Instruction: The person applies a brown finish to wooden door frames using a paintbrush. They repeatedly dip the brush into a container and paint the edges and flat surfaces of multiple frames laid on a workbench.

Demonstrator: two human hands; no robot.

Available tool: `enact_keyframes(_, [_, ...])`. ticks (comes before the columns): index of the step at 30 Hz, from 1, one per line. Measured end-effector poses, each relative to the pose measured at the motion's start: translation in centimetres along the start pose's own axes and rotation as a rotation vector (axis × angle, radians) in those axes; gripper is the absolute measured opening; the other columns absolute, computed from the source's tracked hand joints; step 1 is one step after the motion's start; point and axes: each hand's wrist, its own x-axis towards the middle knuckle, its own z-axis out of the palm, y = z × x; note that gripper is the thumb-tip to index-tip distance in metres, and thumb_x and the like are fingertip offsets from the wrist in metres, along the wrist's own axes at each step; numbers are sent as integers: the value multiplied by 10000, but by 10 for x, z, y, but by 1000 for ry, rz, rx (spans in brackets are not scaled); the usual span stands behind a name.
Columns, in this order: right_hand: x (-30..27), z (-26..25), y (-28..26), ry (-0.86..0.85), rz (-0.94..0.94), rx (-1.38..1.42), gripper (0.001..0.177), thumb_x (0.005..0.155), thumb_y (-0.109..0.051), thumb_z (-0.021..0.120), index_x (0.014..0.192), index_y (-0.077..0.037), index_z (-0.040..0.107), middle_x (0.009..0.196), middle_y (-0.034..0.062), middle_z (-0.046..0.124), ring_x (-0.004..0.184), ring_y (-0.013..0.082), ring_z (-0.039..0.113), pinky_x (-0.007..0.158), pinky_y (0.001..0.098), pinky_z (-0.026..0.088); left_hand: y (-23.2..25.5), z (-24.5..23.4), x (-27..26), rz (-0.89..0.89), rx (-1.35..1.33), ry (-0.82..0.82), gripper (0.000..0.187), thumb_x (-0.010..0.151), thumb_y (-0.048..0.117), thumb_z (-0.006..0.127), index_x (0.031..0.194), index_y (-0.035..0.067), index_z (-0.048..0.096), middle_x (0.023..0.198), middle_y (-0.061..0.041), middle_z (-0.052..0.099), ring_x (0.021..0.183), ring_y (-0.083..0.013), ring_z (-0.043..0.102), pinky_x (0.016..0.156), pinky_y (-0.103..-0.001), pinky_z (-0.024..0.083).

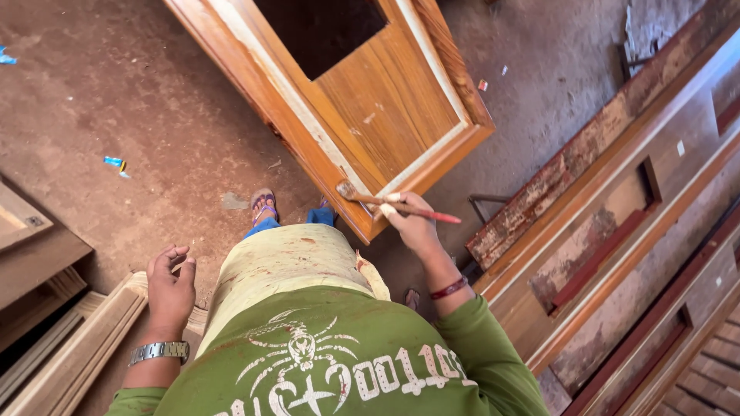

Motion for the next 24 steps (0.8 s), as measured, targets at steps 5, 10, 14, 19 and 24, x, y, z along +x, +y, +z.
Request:
enact_keyframes(5, [-41,-13,-1,1,-91,-222,188,827,-113,784,996,-46,738,944,77,694,873,197,688,785,314,554,4,7,6,44,6,-47,267,1017,128,620,1266,31,620,1472,-158,482,1239,-256,613,1008,-379,520])
enact_keyframes(10, [-71,-22,-11,-7,-90,-319,177,816,-116,793,983,-70,754,942,84,683,865,238,688,769,317,547,9,11,7,63,46,-70,263,1016,128,625,1265,42,627,1491,-154,457,1220,-257,612,999,-374,514])
enact_keyframes(14, [-88,-30,-19,2,-123,-328,189,810,-119,791,989,-74,745,959,67,693,866,215,700,770,311,559,11,12,8,43,63,-95,274,1016,138,623,1277,55,618,1503,-144,441,1216,-254,608,976,-371,514])
enact_keyframes(19, [-91,-43,-31,55,-100,-385,165,793,-113,808,937,-70,739,949,76,677,855,210,688,758,313,557,10,12,5,46,50,-101,281,1014,146,620,1279,55,611,1516,-142,438,1234,-254,601,966,-375,515])
enact_keyframes(24, [-81,-23,-34,72,-253,-272,170,827,-103,785,986,-74,733,984,70,666,892,208,687,789,315,559,9,15,-1,44,75,-107,265,1014,158,625,1256,49,628,1516,-137,457,1241,-257,600,968,-385,515])
